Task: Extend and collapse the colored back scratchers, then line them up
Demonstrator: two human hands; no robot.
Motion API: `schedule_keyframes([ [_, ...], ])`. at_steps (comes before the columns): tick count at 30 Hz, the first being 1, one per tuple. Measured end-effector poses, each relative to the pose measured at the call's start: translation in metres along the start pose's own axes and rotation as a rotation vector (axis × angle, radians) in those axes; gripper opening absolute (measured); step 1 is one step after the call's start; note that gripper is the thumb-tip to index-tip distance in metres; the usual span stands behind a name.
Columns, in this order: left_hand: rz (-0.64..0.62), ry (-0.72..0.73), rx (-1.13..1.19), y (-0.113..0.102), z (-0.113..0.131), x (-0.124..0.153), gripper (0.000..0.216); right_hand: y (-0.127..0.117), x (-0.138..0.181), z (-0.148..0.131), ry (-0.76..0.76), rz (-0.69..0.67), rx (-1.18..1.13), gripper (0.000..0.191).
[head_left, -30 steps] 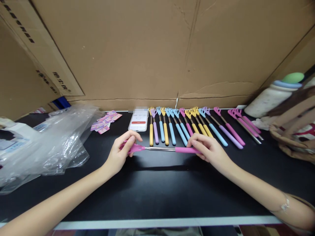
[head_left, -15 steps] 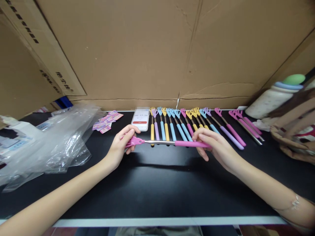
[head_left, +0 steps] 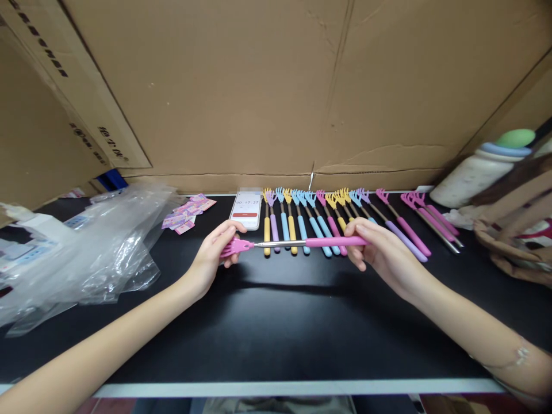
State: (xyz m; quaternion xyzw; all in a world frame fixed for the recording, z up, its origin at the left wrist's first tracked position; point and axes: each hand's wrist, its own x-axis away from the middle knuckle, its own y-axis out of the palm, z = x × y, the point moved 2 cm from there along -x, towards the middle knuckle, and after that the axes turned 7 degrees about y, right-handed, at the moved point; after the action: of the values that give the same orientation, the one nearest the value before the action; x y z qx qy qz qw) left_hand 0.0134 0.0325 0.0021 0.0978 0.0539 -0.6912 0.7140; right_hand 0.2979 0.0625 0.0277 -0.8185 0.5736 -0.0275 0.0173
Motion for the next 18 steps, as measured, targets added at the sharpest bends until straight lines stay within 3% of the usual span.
schedule_keyframes([
  [7,-0.061,-0.094,0.006,0.0011,-0.0031,0.0008,0.029,-0.0016,0.0005,-0.0026,-0.023,-0.003,-0.040,0.020],
  [18,-0.100,-0.093,-0.048,-0.0003,-0.0052,0.0003,0.029,-0.0019,0.0022,-0.0038,-0.012,0.009,0.003,0.016],
])
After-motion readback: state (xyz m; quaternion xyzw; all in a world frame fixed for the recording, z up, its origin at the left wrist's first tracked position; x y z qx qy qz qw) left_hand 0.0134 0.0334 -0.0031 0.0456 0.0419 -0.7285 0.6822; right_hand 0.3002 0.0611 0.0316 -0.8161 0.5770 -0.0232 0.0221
